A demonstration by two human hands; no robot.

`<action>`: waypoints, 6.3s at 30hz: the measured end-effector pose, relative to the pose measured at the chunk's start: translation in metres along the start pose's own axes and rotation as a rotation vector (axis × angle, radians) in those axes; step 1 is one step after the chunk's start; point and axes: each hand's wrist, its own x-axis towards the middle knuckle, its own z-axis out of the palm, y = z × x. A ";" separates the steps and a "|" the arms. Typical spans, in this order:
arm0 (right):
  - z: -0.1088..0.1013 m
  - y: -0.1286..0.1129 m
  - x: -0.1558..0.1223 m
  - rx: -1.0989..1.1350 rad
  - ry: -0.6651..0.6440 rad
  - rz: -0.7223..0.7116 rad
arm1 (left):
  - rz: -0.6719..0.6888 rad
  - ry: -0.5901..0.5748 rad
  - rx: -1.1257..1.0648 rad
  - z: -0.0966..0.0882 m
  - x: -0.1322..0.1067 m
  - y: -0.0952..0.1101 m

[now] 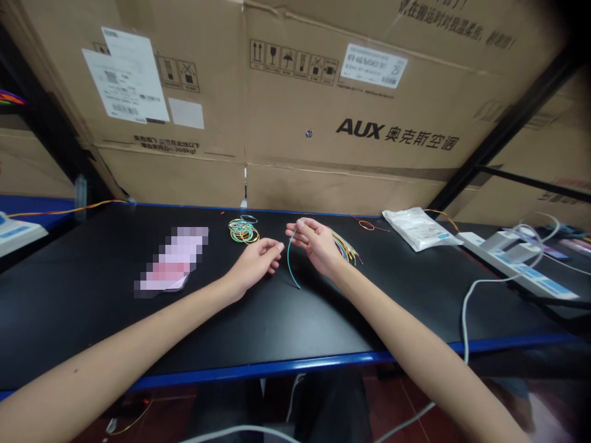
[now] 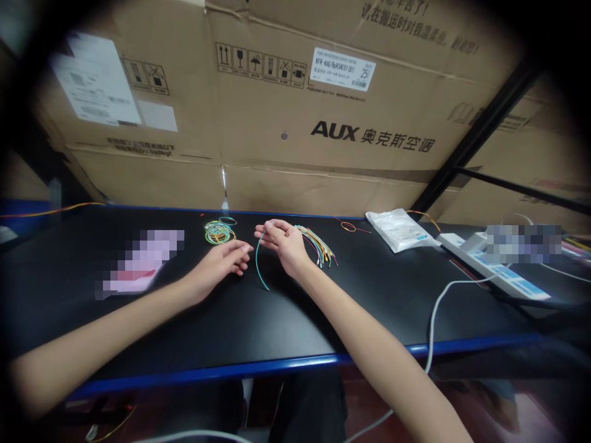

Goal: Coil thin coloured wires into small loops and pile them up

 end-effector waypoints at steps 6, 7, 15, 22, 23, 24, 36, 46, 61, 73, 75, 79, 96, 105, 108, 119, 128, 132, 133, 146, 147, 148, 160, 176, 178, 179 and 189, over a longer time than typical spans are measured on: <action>0.000 0.001 0.000 0.003 -0.004 -0.023 | -0.163 -0.302 -0.291 -0.001 -0.001 0.001; -0.001 0.002 0.001 0.005 -0.006 -0.022 | -0.179 -0.334 -0.319 -0.001 -0.001 0.000; 0.000 0.010 0.001 0.041 -0.032 0.081 | -0.183 -0.290 -0.382 -0.001 -0.002 0.001; 0.001 0.015 0.000 0.137 -0.052 0.285 | -0.187 -0.238 -0.409 -0.002 -0.002 0.006; 0.001 0.016 0.001 0.134 -0.059 0.311 | -0.190 -0.227 -0.410 -0.002 -0.002 0.007; 0.001 0.016 0.001 0.129 -0.073 0.332 | -0.197 -0.213 -0.408 -0.003 -0.001 0.008; 0.002 0.023 -0.003 0.058 -0.144 0.310 | -0.263 -0.203 -0.275 -0.001 -0.004 0.011; -0.011 0.009 0.007 0.182 -0.025 0.233 | -0.249 -0.256 -0.270 0.000 -0.007 0.010; 0.007 -0.005 -0.003 0.403 0.015 0.186 | -0.264 -0.307 -0.357 -0.004 -0.005 0.012; 0.001 -0.006 -0.002 0.226 -0.113 0.223 | -0.293 -0.314 -0.229 -0.006 -0.003 0.008; 0.001 -0.007 -0.002 0.218 -0.114 0.237 | -0.299 -0.336 -0.228 -0.006 -0.004 0.009; 0.003 -0.007 -0.004 0.202 -0.077 0.271 | -0.307 -0.361 -0.218 -0.006 -0.004 0.009; 0.004 -0.011 -0.004 0.192 -0.024 0.323 | -0.278 -0.444 -0.224 -0.010 -0.003 0.008; 0.003 -0.010 -0.004 0.127 -0.089 0.337 | -0.273 -0.541 -0.165 -0.017 0.003 0.003; 0.001 -0.009 -0.002 0.129 -0.083 0.307 | -0.277 -0.498 -0.183 -0.016 0.002 0.004; -0.014 -0.007 0.009 0.224 0.139 0.141 | -0.221 -0.292 -0.688 -0.018 0.004 0.018; -0.009 0.000 0.005 0.113 0.050 0.100 | -0.054 -0.158 -0.554 -0.013 0.007 0.006; -0.005 0.007 0.002 0.017 -0.035 0.075 | -0.038 -0.117 -0.480 -0.014 0.009 0.004; -0.005 0.008 0.002 -0.012 -0.050 0.059 | -0.026 -0.097 -0.458 -0.015 0.010 0.004; 0.000 -0.003 -0.001 0.031 -0.054 0.038 | 0.032 -0.177 -0.499 -0.015 0.009 0.005; 0.000 -0.003 -0.001 0.029 -0.044 0.040 | 0.027 -0.169 -0.507 -0.015 0.009 0.006; 0.000 -0.002 -0.001 0.029 -0.037 0.040 | 0.022 -0.161 -0.512 -0.015 0.009 0.007; -0.002 0.003 0.001 0.173 -0.019 0.016 | 0.023 -0.139 -0.444 -0.014 0.010 0.003; -0.006 0.014 0.006 -0.176 0.130 -0.094 | -0.072 -0.238 -0.424 -0.012 0.008 0.002; -0.008 0.017 0.007 -0.325 0.162 -0.162 | -0.057 -0.171 -0.414 -0.012 0.009 0.002; -0.009 0.018 0.008 -0.399 0.168 -0.201 | -0.043 -0.132 -0.404 -0.013 0.010 0.002; -0.015 0.021 0.004 -1.071 0.045 -0.717 | 0.298 0.139 0.180 -0.026 0.024 -0.004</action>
